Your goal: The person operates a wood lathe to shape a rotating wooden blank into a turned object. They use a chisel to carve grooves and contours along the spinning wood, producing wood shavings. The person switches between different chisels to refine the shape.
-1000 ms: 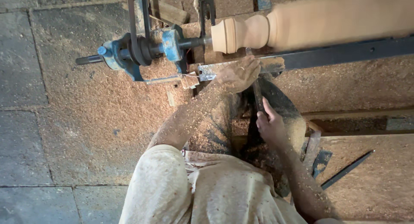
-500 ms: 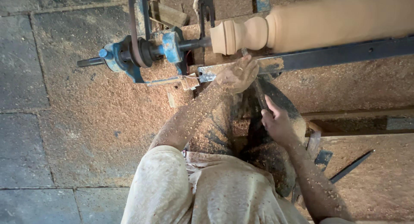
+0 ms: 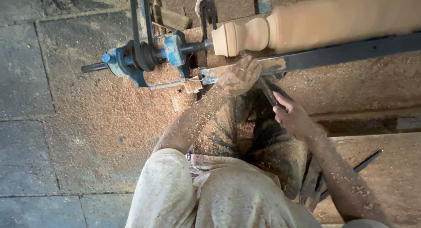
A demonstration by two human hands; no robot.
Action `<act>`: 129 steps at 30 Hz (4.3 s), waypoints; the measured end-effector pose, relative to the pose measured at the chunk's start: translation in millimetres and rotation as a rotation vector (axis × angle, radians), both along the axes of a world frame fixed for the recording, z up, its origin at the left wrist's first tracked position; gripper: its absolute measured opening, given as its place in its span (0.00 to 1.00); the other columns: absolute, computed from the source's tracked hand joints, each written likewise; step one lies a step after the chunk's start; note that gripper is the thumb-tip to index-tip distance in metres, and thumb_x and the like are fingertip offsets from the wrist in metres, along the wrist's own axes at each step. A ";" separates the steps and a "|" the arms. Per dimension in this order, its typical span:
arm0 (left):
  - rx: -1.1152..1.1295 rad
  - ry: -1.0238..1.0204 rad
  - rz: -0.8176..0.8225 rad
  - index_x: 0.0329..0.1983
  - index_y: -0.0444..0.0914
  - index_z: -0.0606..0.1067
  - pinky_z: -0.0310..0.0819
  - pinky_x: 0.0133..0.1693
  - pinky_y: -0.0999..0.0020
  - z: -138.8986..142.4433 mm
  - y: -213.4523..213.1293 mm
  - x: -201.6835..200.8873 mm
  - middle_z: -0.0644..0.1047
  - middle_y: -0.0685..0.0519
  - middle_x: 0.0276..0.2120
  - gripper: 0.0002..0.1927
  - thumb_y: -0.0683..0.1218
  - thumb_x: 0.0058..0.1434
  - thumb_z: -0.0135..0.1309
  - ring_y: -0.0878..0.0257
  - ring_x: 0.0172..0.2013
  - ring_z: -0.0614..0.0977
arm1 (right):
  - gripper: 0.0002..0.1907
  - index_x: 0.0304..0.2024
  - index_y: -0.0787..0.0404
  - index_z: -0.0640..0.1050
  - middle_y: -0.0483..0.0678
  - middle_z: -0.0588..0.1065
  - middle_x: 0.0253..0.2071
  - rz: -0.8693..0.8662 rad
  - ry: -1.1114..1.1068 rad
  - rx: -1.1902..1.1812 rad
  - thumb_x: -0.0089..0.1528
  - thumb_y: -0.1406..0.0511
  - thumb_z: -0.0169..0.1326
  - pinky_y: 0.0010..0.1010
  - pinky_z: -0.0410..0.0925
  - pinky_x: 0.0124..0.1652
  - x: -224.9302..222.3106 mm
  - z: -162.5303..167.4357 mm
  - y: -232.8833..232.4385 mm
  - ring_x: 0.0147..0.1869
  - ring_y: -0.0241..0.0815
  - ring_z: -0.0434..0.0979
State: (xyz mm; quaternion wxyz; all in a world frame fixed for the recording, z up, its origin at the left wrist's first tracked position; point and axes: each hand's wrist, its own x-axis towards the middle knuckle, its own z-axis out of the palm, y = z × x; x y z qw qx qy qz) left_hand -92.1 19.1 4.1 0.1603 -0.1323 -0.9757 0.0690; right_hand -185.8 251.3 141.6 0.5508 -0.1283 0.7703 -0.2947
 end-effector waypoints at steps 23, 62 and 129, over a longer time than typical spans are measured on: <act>0.469 -0.172 0.323 0.73 0.36 0.67 0.63 0.62 0.34 70.1 115.7 17.8 0.59 0.26 0.68 0.41 0.59 0.62 0.63 0.23 0.66 0.61 | 0.14 0.60 0.56 0.71 0.61 0.76 0.52 -0.400 0.921 0.270 0.73 0.60 0.49 0.49 0.71 0.50 221.1 -123.5 309.4 0.52 0.63 0.78; 0.850 -0.278 0.278 0.55 0.33 0.79 0.79 0.46 0.57 148.8 80.7 131.8 0.82 0.41 0.44 0.15 0.48 0.74 0.58 0.49 0.44 0.85 | 0.04 0.50 0.67 0.74 0.53 0.77 0.45 -1.312 0.645 -1.078 0.74 0.72 0.53 0.40 0.78 0.50 87.9 53.0 400.9 0.46 0.46 0.81; 1.001 -0.253 0.267 0.53 0.38 0.77 0.83 0.44 0.58 62.1 59.2 49.7 0.81 0.44 0.49 0.14 0.50 0.70 0.55 0.50 0.45 0.85 | 0.16 0.55 0.65 0.73 0.57 0.72 0.39 -0.502 0.972 0.058 0.74 0.59 0.47 0.44 0.66 0.43 178.7 -52.6 231.1 0.41 0.53 0.73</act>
